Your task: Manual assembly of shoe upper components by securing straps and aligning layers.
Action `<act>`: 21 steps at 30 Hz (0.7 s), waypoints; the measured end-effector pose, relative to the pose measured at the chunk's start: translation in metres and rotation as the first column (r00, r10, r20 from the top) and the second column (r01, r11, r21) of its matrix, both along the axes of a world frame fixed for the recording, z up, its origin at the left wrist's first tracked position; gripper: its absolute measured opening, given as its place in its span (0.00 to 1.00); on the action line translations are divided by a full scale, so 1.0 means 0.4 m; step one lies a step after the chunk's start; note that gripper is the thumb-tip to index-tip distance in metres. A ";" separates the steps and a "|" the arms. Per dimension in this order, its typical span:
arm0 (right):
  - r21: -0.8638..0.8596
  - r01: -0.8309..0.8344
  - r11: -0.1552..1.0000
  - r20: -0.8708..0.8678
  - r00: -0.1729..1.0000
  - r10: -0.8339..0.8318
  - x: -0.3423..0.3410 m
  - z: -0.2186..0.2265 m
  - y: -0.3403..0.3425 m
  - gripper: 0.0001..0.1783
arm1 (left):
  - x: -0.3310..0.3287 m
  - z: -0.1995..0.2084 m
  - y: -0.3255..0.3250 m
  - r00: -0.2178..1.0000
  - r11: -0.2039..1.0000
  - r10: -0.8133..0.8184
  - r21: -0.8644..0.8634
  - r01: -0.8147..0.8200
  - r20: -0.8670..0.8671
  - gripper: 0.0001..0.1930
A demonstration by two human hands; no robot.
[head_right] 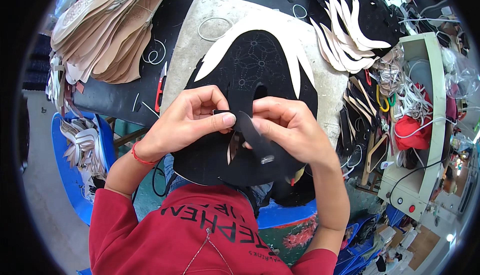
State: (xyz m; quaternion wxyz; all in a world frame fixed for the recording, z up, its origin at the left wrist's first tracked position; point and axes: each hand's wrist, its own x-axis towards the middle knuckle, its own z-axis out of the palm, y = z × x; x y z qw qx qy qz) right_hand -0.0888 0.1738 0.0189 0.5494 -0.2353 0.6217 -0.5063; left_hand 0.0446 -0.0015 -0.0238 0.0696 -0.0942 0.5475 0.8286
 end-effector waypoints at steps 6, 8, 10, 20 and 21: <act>-0.024 0.106 0.994 -0.013 0.994 -0.107 0.014 -0.033 0.012 0.09 | 0.015 0.000 -0.029 0.996 0.998 0.001 0.066 -0.006 0.087 0.07; -0.115 0.107 0.988 0.052 0.994 -0.101 0.008 -0.039 0.017 0.09 | 0.025 -0.006 -0.034 0.995 0.995 0.027 0.090 -0.036 0.095 0.07; -0.136 0.115 0.984 0.040 0.993 -0.110 0.005 -0.045 0.021 0.09 | 0.017 -0.003 -0.031 0.997 0.996 -0.012 0.088 0.006 0.076 0.07; -0.324 0.555 0.766 -0.458 0.616 -0.640 -0.085 0.056 0.234 0.10 | -0.120 0.243 -0.001 0.859 0.710 0.312 -0.502 -0.495 -0.406 0.23; -0.303 0.596 0.744 -0.609 0.480 -0.632 -0.114 0.034 0.287 0.10 | -0.165 0.269 -0.018 0.854 0.673 0.282 -0.544 -0.501 -0.438 0.22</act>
